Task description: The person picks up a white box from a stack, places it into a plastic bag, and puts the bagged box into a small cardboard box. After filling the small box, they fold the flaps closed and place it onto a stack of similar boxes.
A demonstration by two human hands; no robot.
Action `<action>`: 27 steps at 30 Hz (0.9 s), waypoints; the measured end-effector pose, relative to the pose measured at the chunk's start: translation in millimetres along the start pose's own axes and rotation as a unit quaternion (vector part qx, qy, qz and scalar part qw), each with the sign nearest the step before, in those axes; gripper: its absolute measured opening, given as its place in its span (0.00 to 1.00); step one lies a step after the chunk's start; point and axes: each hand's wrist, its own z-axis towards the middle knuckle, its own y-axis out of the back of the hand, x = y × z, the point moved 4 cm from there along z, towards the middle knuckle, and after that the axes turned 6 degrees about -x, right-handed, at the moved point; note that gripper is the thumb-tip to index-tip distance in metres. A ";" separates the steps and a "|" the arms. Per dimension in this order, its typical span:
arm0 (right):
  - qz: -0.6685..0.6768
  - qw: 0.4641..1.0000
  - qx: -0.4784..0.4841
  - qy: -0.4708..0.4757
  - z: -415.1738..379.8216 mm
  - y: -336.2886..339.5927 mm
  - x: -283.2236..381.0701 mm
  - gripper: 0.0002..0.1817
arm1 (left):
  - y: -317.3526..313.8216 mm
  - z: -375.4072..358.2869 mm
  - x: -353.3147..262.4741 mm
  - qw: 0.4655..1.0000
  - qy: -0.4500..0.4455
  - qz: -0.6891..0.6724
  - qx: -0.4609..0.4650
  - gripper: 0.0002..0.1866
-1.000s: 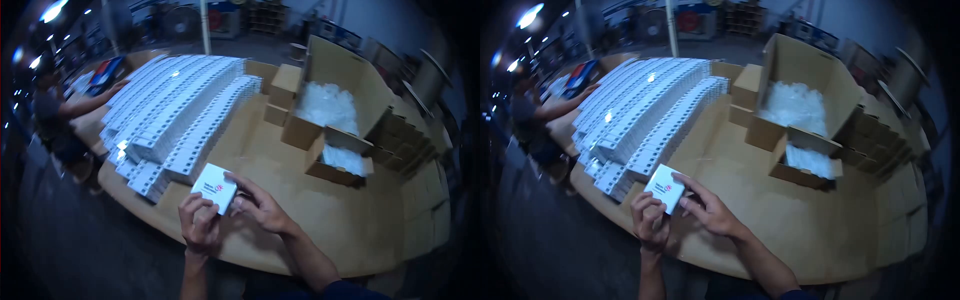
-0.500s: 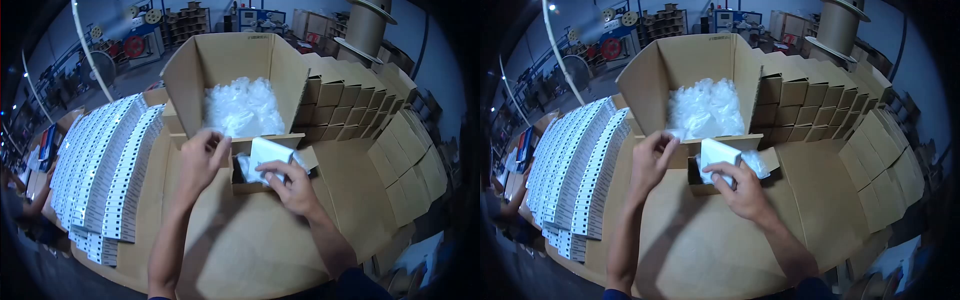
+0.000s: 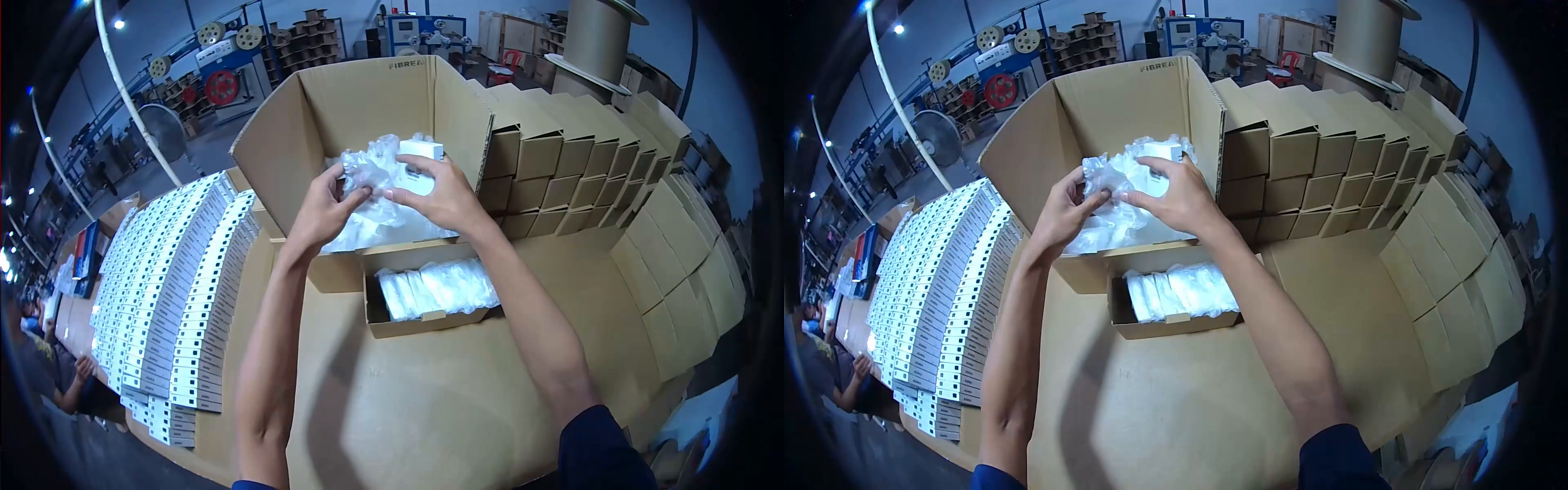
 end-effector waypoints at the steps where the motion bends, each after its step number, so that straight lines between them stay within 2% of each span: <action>1: 0.009 0.999 0.031 -0.004 2.1 -3.9 2.7 0.36 | -0.1 -5.9 -8.4 1.000 0.000 -0.012 0.009 0.14; 4: 0.226 0.961 0.135 -0.084 -3.2 -7.8 13.5 0.34 | 0.0 -20.9 -26.1 0.996 0.003 -0.067 0.059 0.15; 6: 0.316 0.932 0.161 -0.072 -9.4 -10.1 16.2 0.32 | 1.1 -35.6 -40.3 0.990 0.011 -0.118 0.079 0.18; 8: 0.382 0.904 0.179 -0.073 -25.8 -2.7 36.4 0.32 | 5.0 -53.7 -47.2 0.989 0.002 -0.108 0.103 0.16; 9: 0.430 0.878 0.180 -0.106 -36.2 1.0 52.2 0.32 | 2.9 -64.9 -53.8 0.985 0.006 -0.124 0.118 0.16; 12: 0.432 0.869 0.222 -0.096 -71.2 6.3 70.9 0.32 | -7.4 -104.2 -79.5 0.986 0.020 -0.113 0.119 0.18; 13: 0.400 0.888 0.217 -0.061 -84.1 9.0 72.2 0.29 | -8.0 -118.5 -79.3 0.990 0.017 -0.102 0.094 0.18; 16: 0.292 0.937 0.165 -0.101 -141.5 20.5 74.9 0.16 | -10.0 -161.7 -91.6 0.996 0.017 -0.081 0.040 0.20; 18: 0.274 0.944 0.139 -0.122 -178.4 33.2 90.6 0.13 | -16.7 -193.8 -103.6 0.995 0.043 -0.090 -0.002 0.21; 19: 0.289 0.930 0.128 -0.186 -198.4 37.9 92.5 0.11 | -20.1 -207.9 -108.4 0.992 0.038 -0.118 -0.009 0.23; 22: 0.267 0.954 0.042 -0.127 -249.8 49.8 101.9 0.10 | -22.5 -254.0 -93.0 0.982 0.062 -0.156 -0.086 0.26; 23: 0.251 0.961 0.015 -0.116 -268.1 49.3 102.7 0.08 | -28.0 -268.9 -87.4 0.960 0.072 -0.241 -0.120 0.27; 26: 0.302 0.935 -0.085 -0.164 -316.5 45.0 109.9 0.07 | -61.2 -313.0 -74.2 0.897 0.067 -0.356 -0.253 0.25; 27: 0.314 0.922 -0.076 -0.215 -332.3 43.2 107.2 0.08 | -76.8 -327.4 -74.9 0.904 0.101 -0.362 -0.204 0.29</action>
